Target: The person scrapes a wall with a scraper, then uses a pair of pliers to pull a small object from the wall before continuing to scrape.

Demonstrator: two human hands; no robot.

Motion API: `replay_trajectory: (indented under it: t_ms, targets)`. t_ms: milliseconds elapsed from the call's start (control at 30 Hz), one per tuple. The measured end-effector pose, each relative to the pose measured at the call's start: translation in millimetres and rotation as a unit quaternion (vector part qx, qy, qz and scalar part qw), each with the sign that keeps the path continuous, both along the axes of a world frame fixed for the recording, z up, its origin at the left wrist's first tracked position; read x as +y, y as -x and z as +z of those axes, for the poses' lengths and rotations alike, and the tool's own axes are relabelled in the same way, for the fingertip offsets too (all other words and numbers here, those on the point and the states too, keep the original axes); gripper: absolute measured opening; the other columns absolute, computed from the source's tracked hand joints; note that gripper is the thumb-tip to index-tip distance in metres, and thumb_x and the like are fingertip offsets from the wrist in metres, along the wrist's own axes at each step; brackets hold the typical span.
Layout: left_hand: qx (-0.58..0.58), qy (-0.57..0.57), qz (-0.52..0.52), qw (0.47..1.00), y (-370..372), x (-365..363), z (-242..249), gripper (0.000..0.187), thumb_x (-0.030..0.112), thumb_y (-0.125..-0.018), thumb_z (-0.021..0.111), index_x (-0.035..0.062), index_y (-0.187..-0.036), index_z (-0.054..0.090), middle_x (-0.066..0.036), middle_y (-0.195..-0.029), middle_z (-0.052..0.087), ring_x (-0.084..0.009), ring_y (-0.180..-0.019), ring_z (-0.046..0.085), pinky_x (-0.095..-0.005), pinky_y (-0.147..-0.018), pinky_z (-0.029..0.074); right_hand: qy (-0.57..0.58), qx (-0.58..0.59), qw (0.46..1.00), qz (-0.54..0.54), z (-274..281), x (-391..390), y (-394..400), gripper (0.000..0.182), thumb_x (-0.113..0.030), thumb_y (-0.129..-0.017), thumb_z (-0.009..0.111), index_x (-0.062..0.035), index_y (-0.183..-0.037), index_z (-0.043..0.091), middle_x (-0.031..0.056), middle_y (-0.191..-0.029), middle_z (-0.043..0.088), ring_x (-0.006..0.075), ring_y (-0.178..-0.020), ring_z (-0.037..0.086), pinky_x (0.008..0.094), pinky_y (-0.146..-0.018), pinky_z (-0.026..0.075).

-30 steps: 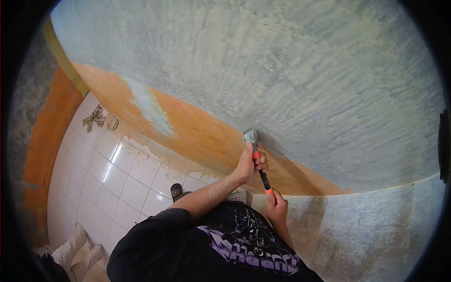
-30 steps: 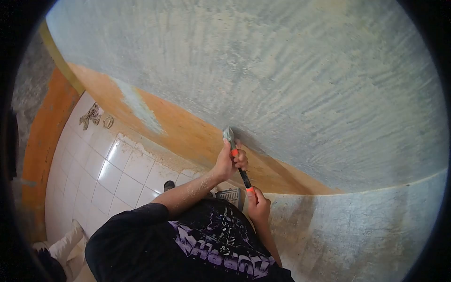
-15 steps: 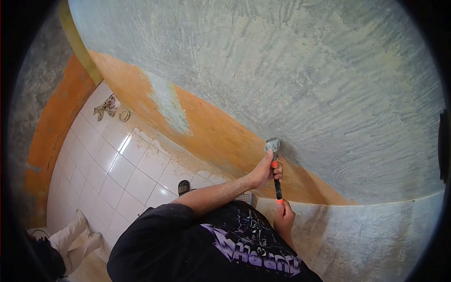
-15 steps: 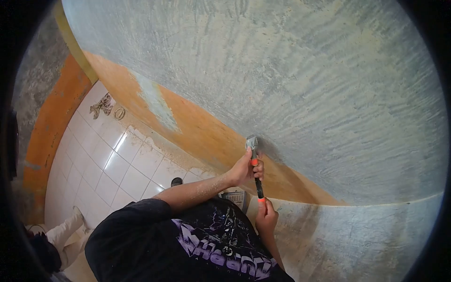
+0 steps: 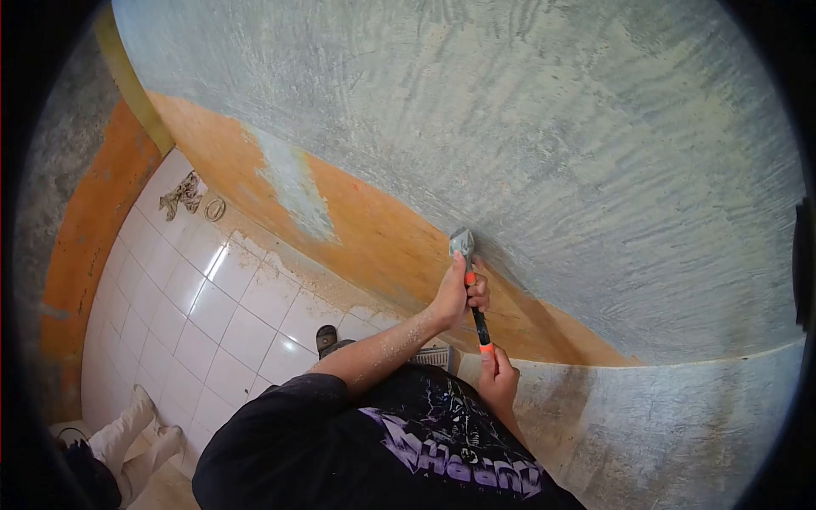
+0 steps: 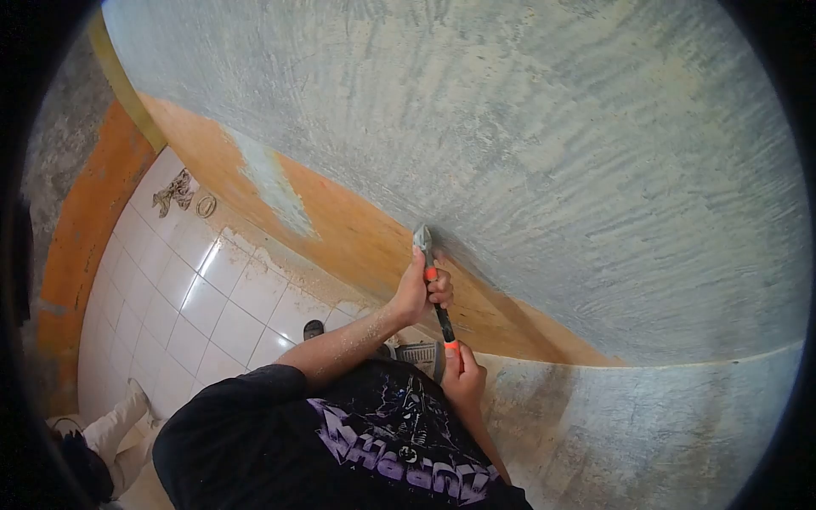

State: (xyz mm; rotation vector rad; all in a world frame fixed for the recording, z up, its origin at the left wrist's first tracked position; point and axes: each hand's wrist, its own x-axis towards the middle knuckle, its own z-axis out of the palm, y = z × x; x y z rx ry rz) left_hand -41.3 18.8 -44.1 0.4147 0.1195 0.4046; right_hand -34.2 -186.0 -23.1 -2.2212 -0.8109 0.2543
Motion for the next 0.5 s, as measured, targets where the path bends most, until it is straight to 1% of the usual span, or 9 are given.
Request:
replay_trajectory:
  t_ms: [100,133,200,233,300,400,433,500]
  targets:
    - [-0.018,0.011,0.013,1.0,9.9,16.5,2.1,0.055,0.067,-0.099,0.017,0.018,-0.107,0.04,0.005,-0.058,0.025,-0.0104,-0.048,0.029,-0.0326,-0.056,0.035,0.019,0.002,1.0,0.018,3.6,16.1,3.4,0.027,-0.028,-0.097,0.059,-0.0034,-0.106,0.066,0.0165,-0.064,0.06,0.0285,-0.054,0.061,0.037,-0.052,0.045]
    - [-0.013,0.013,0.015,1.0,12.9,20.1,1.6,0.055,0.068,-0.098,0.019,0.0172,-0.107,0.04,0.005,-0.057,0.026,-0.0102,-0.047,0.029,-0.0324,-0.055,0.035,0.021,0.006,0.999,0.023,4.4,21.2,5.6,0.026,-0.028,-0.097,0.059,-0.0037,-0.105,0.065,0.0169,-0.064,0.06,0.0297,-0.054,0.062,0.0373,-0.052,0.045]
    - [-0.007,0.017,0.017,1.0,14.4,23.3,1.2,0.056,0.069,-0.098,0.024,0.0154,-0.107,0.039,0.004,-0.056,0.027,-0.0097,-0.046,0.03,-0.0319,-0.053,0.036,0.007,0.002,1.0,0.029,1.2,25.9,9.1,0.025,-0.027,-0.097,0.059,-0.0042,-0.105,0.065,0.0169,-0.064,0.059,0.0296,-0.055,0.062,0.0373,-0.052,0.045]
    - [-0.007,0.014,0.018,1.0,15.6,26.8,1.0,0.056,0.069,-0.098,0.024,0.0153,-0.107,0.039,0.004,-0.056,0.027,-0.0098,-0.046,0.029,-0.0318,-0.053,0.036,0.0,-0.001,1.0,0.03,0.7,28.6,10.1,0.025,-0.027,-0.097,0.058,-0.0044,-0.105,0.065,0.0169,-0.064,0.059,0.0296,-0.055,0.062,0.0373,-0.052,0.045]
    - [-0.008,0.009,0.015,1.0,18.8,31.1,1.7,0.057,0.069,-0.098,0.024,0.0152,-0.107,0.039,0.004,-0.056,0.027,-0.0099,-0.046,0.029,-0.0316,-0.053,0.036,0.024,0.004,0.999,0.035,2.3,34.1,11.8,0.025,-0.027,-0.097,0.058,-0.0047,-0.105,0.065,0.0168,-0.064,0.059,0.0294,-0.056,0.062,0.0373,-0.053,0.046]
    - [0.004,0.004,0.006,1.0,22.6,35.3,2.7,0.055,0.067,-0.099,0.016,0.0185,-0.108,0.041,0.005,-0.058,0.025,-0.0104,-0.048,0.028,-0.0327,-0.056,0.035,0.026,0.004,0.999,0.025,2.8,36.7,17.4,0.024,-0.027,-0.097,0.059,-0.0049,-0.105,0.066,0.0163,-0.063,0.059,0.0287,-0.055,0.062,0.0372,-0.054,0.045]
    - [0.002,-0.004,0.006,1.0,22.6,36.5,2.2,0.055,0.067,-0.099,0.016,0.0184,-0.108,0.041,0.005,-0.058,0.025,-0.0104,-0.048,0.028,-0.0327,-0.056,0.035,0.02,0.003,1.0,0.02,2.2,38.2,18.9,0.024,-0.027,-0.097,0.059,-0.005,-0.105,0.066,0.0161,-0.063,0.058,0.0283,-0.055,0.061,0.0372,-0.054,0.045]
    - [0.0,-0.019,0.005,1.0,22.9,37.0,0.0,0.055,0.067,-0.099,0.015,0.0184,-0.108,0.04,0.005,-0.058,0.025,-0.0104,-0.048,0.028,-0.0326,-0.056,0.035,0.004,0.006,1.0,0.015,-0.2,39.0,22.1,0.024,-0.026,-0.098,0.057,-0.0024,-0.101,0.064,0.0098,-0.059,0.05,0.0183,-0.053,0.049,0.0335,-0.051,0.039]
